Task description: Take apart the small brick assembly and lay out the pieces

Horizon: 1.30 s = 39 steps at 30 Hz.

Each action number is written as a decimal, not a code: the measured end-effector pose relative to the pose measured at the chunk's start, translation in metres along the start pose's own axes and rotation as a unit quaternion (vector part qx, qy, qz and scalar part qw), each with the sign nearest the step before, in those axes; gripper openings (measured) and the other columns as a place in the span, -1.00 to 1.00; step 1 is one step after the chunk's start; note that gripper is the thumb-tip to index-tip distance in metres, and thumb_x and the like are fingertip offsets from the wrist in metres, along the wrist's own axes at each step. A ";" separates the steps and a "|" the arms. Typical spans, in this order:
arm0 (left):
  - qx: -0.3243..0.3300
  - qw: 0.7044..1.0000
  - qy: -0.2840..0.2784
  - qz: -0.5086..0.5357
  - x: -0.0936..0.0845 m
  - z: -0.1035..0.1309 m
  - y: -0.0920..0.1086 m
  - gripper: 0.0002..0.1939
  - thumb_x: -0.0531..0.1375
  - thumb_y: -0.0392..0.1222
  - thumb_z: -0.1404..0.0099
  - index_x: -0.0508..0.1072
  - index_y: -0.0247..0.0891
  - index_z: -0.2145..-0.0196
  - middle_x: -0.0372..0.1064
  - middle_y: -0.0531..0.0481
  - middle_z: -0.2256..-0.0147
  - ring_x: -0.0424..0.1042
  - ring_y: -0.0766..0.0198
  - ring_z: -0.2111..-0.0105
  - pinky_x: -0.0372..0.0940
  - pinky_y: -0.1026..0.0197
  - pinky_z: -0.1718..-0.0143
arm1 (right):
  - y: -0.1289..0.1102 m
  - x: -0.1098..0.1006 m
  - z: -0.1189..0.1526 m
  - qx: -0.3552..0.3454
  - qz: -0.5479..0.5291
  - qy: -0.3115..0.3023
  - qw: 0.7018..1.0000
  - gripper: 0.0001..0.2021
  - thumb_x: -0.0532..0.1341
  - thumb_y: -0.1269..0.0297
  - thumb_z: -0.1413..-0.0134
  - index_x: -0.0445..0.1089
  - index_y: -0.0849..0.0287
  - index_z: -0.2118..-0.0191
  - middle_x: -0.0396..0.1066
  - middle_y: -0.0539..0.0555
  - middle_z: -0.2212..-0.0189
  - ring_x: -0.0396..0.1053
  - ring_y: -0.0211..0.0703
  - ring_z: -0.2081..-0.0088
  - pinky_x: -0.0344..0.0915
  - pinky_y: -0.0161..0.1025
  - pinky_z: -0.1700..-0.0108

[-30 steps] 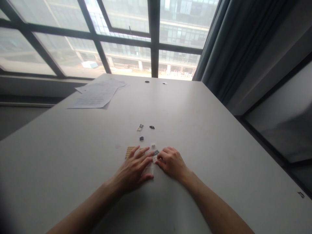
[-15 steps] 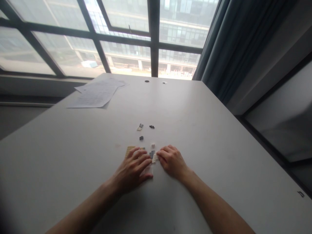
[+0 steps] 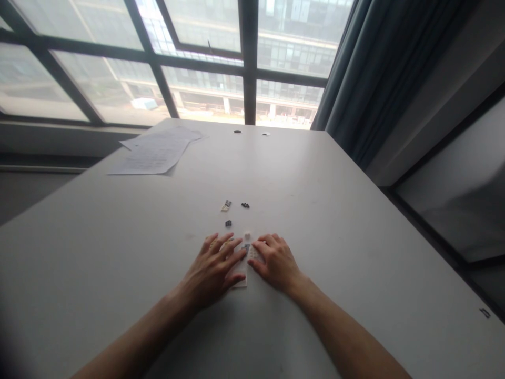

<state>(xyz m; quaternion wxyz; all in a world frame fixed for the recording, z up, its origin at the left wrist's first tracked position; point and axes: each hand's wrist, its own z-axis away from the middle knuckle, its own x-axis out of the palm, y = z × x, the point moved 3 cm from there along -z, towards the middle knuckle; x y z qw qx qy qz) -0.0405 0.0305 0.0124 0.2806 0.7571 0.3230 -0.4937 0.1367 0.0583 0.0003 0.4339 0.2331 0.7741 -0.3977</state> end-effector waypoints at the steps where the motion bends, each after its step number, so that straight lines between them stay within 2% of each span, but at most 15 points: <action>1: 0.001 1.000 0.003 0.001 0.000 0.000 0.000 -0.57 0.14 0.12 -0.27 0.41 -0.15 0.01 0.29 -0.13 -0.09 0.13 -0.07 -0.15 -0.07 -0.19 -0.18 | 0.000 0.000 0.000 0.001 0.002 0.002 1.000 -0.73 0.27 0.21 -0.08 0.40 0.13 0.09 0.39 0.14 0.15 0.28 -0.03 0.11 0.25 -0.05 0.01; 9: 0.002 1.000 0.000 0.007 -0.001 -0.001 0.001 -0.60 0.14 0.10 -0.27 0.43 -0.17 0.04 0.30 -0.14 -0.08 0.14 -0.08 -0.15 -0.05 -0.21 -0.17 | 0.001 0.003 -0.001 0.003 -0.001 0.000 1.000 -0.76 0.26 0.23 -0.10 0.41 0.12 0.10 0.39 0.13 0.18 0.29 -0.04 0.13 0.26 -0.06 0.02; 13: 0.005 1.000 0.020 0.010 -0.003 0.000 0.000 -0.59 0.10 0.12 -0.30 0.44 -0.20 0.06 0.34 -0.15 -0.05 0.17 -0.08 -0.13 -0.03 -0.21 -0.15 | 0.004 0.001 -0.001 0.006 -0.023 0.000 1.000 -0.67 0.28 0.23 -0.06 0.38 0.14 0.03 0.38 0.13 0.15 0.29 -0.02 0.11 0.26 -0.06 0.00; 18: 0.006 0.999 0.044 0.013 -0.005 0.001 0.000 -0.66 0.09 0.07 -0.33 0.48 -0.22 0.20 0.41 -0.11 0.06 0.23 -0.04 -0.07 -0.02 -0.19 -0.16 | 0.014 -0.003 -0.002 -0.006 -0.053 -0.022 0.998 -0.60 0.31 0.24 0.00 0.38 0.13 -0.01 0.38 0.12 0.15 0.29 -0.03 0.10 0.26 -0.06 -0.02; 25: 0.003 1.000 0.021 0.011 -0.004 0.000 0.001 -0.69 0.11 0.03 -0.32 0.46 -0.23 0.15 0.39 -0.11 0.04 0.22 -0.05 -0.08 -0.03 -0.21 -0.16 | 0.016 -0.004 -0.002 0.000 -0.054 -0.036 0.998 -0.67 0.29 0.26 -0.05 0.41 0.13 0.03 0.36 0.12 0.16 0.28 -0.05 0.10 0.26 -0.08 -0.02; 39: 0.000 1.000 0.023 -0.002 -0.001 0.002 0.000 -0.64 0.10 0.08 -0.31 0.45 -0.21 0.11 0.37 -0.14 0.01 0.20 -0.07 -0.10 -0.04 -0.19 -0.17 | 0.016 0.000 -0.003 0.010 -0.040 -0.025 0.999 -0.73 0.29 0.23 -0.07 0.42 0.11 0.08 0.36 0.10 0.19 0.28 -0.05 0.13 0.26 -0.08 0.01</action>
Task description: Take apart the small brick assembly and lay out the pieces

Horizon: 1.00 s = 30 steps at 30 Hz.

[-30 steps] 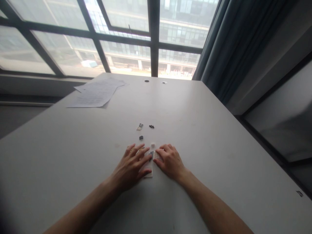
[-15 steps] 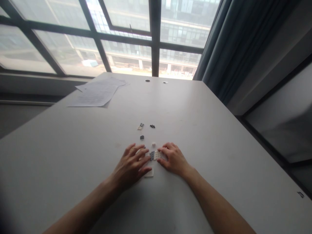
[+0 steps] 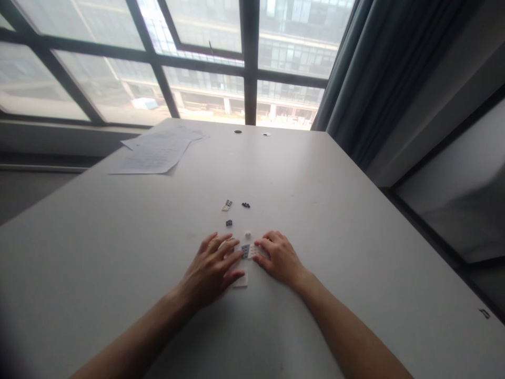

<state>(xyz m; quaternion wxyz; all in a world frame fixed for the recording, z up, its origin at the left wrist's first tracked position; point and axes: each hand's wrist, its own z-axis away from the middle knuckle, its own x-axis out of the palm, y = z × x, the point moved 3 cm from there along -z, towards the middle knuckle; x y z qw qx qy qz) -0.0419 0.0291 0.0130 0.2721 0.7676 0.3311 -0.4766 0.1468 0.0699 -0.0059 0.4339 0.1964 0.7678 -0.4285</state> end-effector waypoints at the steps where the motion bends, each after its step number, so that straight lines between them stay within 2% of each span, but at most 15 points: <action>1: 0.001 1.000 0.005 0.002 0.000 0.000 0.000 -0.64 0.10 0.08 -0.31 0.45 -0.21 0.11 0.38 -0.14 0.01 0.20 -0.07 -0.09 -0.03 -0.19 -0.17 | 0.000 0.000 0.000 -0.001 0.000 0.000 1.000 -0.73 0.29 0.22 -0.08 0.42 0.11 0.08 0.36 0.10 0.19 0.28 -0.05 0.12 0.26 -0.08 0.00; 4: -0.039 0.998 0.049 0.013 -0.003 -0.001 -0.003 -0.73 0.08 -0.05 -0.35 0.45 -0.20 0.12 0.40 -0.12 0.04 0.25 -0.01 -0.05 0.01 -0.14 -0.13 | 0.000 0.000 0.000 -0.001 -0.001 0.001 1.000 -0.72 0.29 0.21 -0.08 0.41 0.13 0.07 0.36 0.11 0.18 0.28 -0.04 0.12 0.25 -0.07 0.00; 7: -0.138 0.982 0.123 0.041 -0.007 0.001 -0.016 -0.76 0.01 -0.21 -0.38 0.43 -0.21 0.11 0.42 -0.10 0.10 0.30 0.08 0.04 0.10 -0.04 -0.04 | 0.000 -0.001 0.000 0.000 -0.005 0.000 1.000 -0.69 0.28 0.22 -0.08 0.40 0.14 0.04 0.36 0.12 0.17 0.28 -0.04 0.10 0.26 -0.07 -0.01; 11: -0.237 0.946 0.205 0.077 -0.010 0.007 -0.038 -0.76 0.00 -0.19 -0.39 0.43 -0.22 0.14 0.42 -0.09 0.15 0.32 0.11 0.11 0.16 0.03 0.07 | 0.000 -0.002 0.000 0.003 -0.004 -0.003 1.000 -0.66 0.29 0.22 -0.07 0.39 0.15 0.02 0.37 0.13 0.15 0.28 -0.03 0.09 0.26 -0.07 -0.02; 14: -0.263 0.932 0.239 0.077 -0.011 0.010 -0.048 -0.77 0.01 -0.16 -0.38 0.44 -0.23 0.19 0.42 -0.08 0.18 0.32 0.10 0.12 0.15 0.03 0.06 | 0.000 -0.002 0.000 0.008 0.002 -0.005 1.000 -0.65 0.30 0.21 -0.05 0.39 0.15 0.02 0.37 0.14 0.14 0.28 -0.01 0.08 0.27 -0.05 -0.01; 17: -0.258 0.933 0.239 0.072 -0.011 0.010 -0.050 -0.78 0.03 -0.14 -0.37 0.45 -0.23 0.23 0.42 -0.07 0.20 0.32 0.11 0.14 0.14 0.04 0.06 | 0.000 -0.002 0.000 0.011 0.004 -0.005 1.000 -0.67 0.30 0.20 -0.05 0.42 0.14 0.05 0.37 0.13 0.15 0.28 -0.01 0.09 0.28 -0.05 0.00; 22: -0.224 0.951 0.206 0.051 -0.009 0.009 -0.041 -0.78 0.06 -0.13 -0.35 0.47 -0.22 0.31 0.43 -0.06 0.22 0.31 0.09 0.13 0.11 0.01 0.06 | 0.000 -0.001 0.001 0.011 0.011 0.000 1.000 -0.69 0.30 0.19 -0.06 0.43 0.11 0.06 0.36 0.12 0.15 0.29 -0.02 0.09 0.28 -0.05 0.00; 27: -0.243 0.946 0.209 0.057 -0.007 0.010 -0.043 -0.76 0.04 -0.13 -0.37 0.47 -0.22 0.34 0.43 -0.07 0.22 0.31 0.10 0.14 0.12 0.02 0.08 | -0.006 0.000 0.001 -0.009 0.031 0.017 0.999 -0.59 0.32 0.22 -0.01 0.38 0.15 -0.02 0.35 0.17 0.07 0.26 0.02 0.05 0.26 -0.02 -0.03; 30: -0.246 0.944 0.211 0.067 -0.006 0.010 -0.043 -0.76 0.04 -0.13 -0.37 0.47 -0.22 0.34 0.43 -0.07 0.22 0.31 0.11 0.14 0.13 0.02 0.08 | -0.011 0.001 -0.001 -0.043 0.037 0.015 0.998 -0.61 0.30 0.24 -0.06 0.38 0.13 -0.03 0.38 0.14 0.02 0.26 0.01 0.04 0.24 -0.01 -0.04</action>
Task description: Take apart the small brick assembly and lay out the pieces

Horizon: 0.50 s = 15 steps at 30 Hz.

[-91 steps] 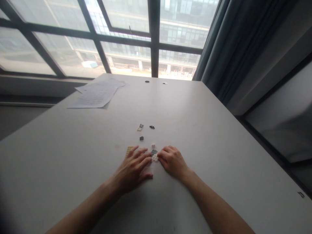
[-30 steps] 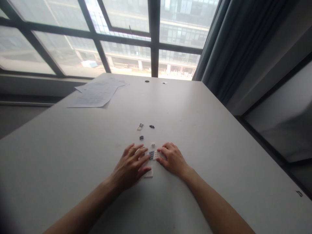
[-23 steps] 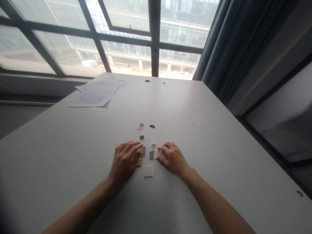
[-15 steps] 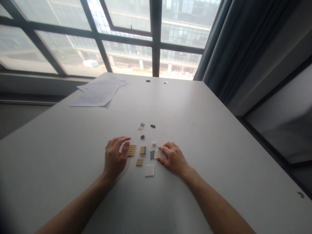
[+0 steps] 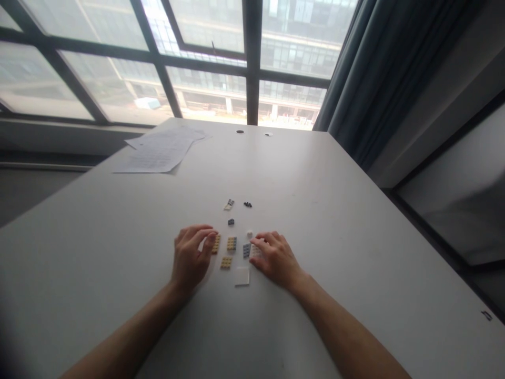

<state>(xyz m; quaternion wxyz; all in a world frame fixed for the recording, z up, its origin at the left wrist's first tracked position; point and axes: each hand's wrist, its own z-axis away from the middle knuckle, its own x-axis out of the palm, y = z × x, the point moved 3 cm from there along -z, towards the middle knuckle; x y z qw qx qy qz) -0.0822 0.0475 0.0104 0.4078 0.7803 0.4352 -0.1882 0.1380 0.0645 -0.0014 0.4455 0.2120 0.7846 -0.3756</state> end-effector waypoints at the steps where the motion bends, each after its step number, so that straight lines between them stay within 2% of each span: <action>1: 0.002 1.000 -0.001 0.004 0.000 0.000 0.001 -0.75 0.04 -0.13 -0.37 0.47 -0.22 0.34 0.43 -0.07 0.22 0.31 0.11 0.14 0.13 0.02 0.08 | -0.001 0.000 -0.001 -0.012 0.000 0.000 1.000 -0.63 0.29 0.25 -0.08 0.38 0.12 -0.03 0.39 0.13 0.01 0.27 0.00 0.04 0.23 -0.02 -0.04; 7: 0.019 1.000 0.000 0.016 -0.001 0.002 0.007 -0.74 0.03 -0.12 -0.38 0.46 -0.22 0.36 0.43 -0.07 0.24 0.31 0.13 0.16 0.14 0.04 0.10 | -0.007 0.005 -0.008 -0.068 -0.003 0.000 0.998 -0.72 0.26 0.25 -0.13 0.42 0.05 0.01 0.47 0.07 0.04 0.31 -0.05 0.07 0.19 -0.05 0.00; 15: 0.019 1.000 -0.008 0.014 -0.001 0.001 0.008 -0.73 0.02 -0.11 -0.38 0.46 -0.21 0.36 0.43 -0.07 0.25 0.32 0.13 0.17 0.14 0.04 0.10 | -0.016 0.011 -0.014 -0.070 -0.008 -0.015 0.997 -0.79 0.18 0.28 -0.20 0.44 0.05 0.06 0.48 0.08 0.09 0.31 -0.05 0.06 0.18 -0.04 -0.02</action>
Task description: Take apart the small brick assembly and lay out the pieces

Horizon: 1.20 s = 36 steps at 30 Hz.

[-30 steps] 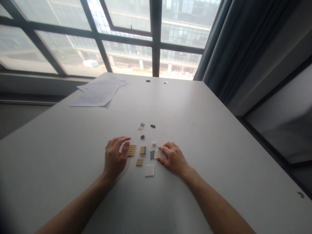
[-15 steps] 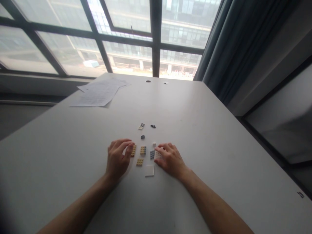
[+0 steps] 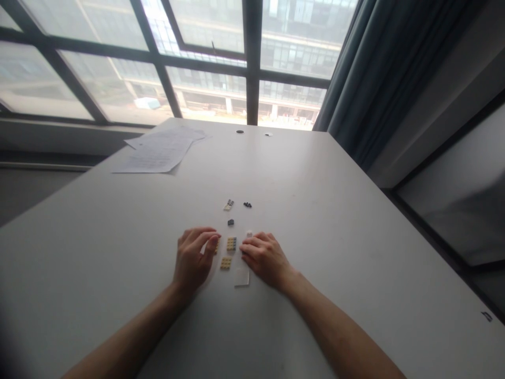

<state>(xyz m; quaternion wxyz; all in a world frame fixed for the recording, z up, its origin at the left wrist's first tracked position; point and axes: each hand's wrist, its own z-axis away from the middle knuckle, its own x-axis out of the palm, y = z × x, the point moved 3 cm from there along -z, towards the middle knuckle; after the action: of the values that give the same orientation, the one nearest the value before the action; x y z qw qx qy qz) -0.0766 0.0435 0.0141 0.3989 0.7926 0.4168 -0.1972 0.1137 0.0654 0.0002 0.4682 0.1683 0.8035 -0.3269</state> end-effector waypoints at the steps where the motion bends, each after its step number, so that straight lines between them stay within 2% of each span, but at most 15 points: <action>1: -0.001 1.000 -0.001 0.000 0.000 0.000 0.000 -0.73 0.02 -0.11 -0.38 0.46 -0.21 0.36 0.43 -0.07 0.25 0.32 0.13 0.17 0.14 0.04 0.10 | 0.000 0.000 0.000 0.002 -0.002 0.000 1.000 -0.80 0.18 0.28 -0.21 0.45 0.06 0.07 0.49 0.08 0.10 0.32 -0.06 0.06 0.18 -0.05 -0.01; 8: 0.004 1.000 0.000 0.000 0.000 0.000 0.001 -0.74 0.03 -0.12 -0.37 0.46 -0.22 0.36 0.44 -0.07 0.26 0.32 0.14 0.18 0.14 0.04 0.10 | 0.002 -0.002 0.002 0.019 -0.035 0.013 0.999 -0.78 0.23 0.30 -0.15 0.43 0.09 0.07 0.47 0.09 0.11 0.31 -0.05 0.06 0.21 -0.05 -0.02; 12: 0.024 1.000 -0.002 0.007 -0.001 0.001 0.003 -0.76 0.05 -0.14 -0.37 0.46 -0.22 0.36 0.44 -0.07 0.26 0.32 0.14 0.18 0.14 0.05 0.10 | 0.014 -0.011 0.010 0.056 -0.048 0.044 0.996 -0.71 0.29 0.24 -0.08 0.42 0.12 0.05 0.45 0.12 0.10 0.31 -0.04 0.07 0.24 -0.05 -0.03; 17: 0.047 0.999 -0.012 0.003 0.000 0.002 0.006 -0.81 0.08 -0.16 -0.34 0.46 -0.20 0.36 0.43 -0.06 0.24 0.32 0.13 0.12 0.13 0.04 0.05 | 0.026 -0.015 0.017 0.077 -0.041 0.032 0.996 -0.62 0.34 0.16 0.01 0.42 0.13 0.05 0.43 0.14 0.11 0.30 -0.01 0.06 0.26 -0.01 -0.03; 25: 0.035 0.999 -0.003 0.005 -0.001 0.001 0.004 -0.81 0.09 -0.17 -0.33 0.46 -0.20 0.37 0.43 -0.06 0.24 0.33 0.13 0.13 0.16 0.03 0.06 | 0.024 -0.014 0.015 0.081 -0.027 0.014 0.996 -0.73 0.31 0.18 -0.04 0.47 0.09 0.11 0.43 0.12 0.12 0.30 -0.02 0.07 0.26 -0.01 -0.02; 36: 0.024 1.000 -0.008 0.008 0.000 0.002 0.001 -0.84 0.10 -0.17 -0.33 0.46 -0.20 0.32 0.43 -0.07 0.23 0.33 0.12 0.13 0.17 0.02 0.06 | 0.022 -0.015 0.014 0.088 -0.037 0.018 0.995 -0.70 0.29 0.15 -0.07 0.44 0.11 0.08 0.42 0.14 0.11 0.29 -0.01 0.06 0.25 0.00 -0.03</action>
<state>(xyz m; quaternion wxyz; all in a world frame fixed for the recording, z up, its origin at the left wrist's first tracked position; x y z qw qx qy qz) -0.0755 0.0416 0.0139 0.3843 0.8040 0.4023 -0.2099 0.1430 0.0729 -0.0002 0.4247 0.1854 0.7855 -0.4103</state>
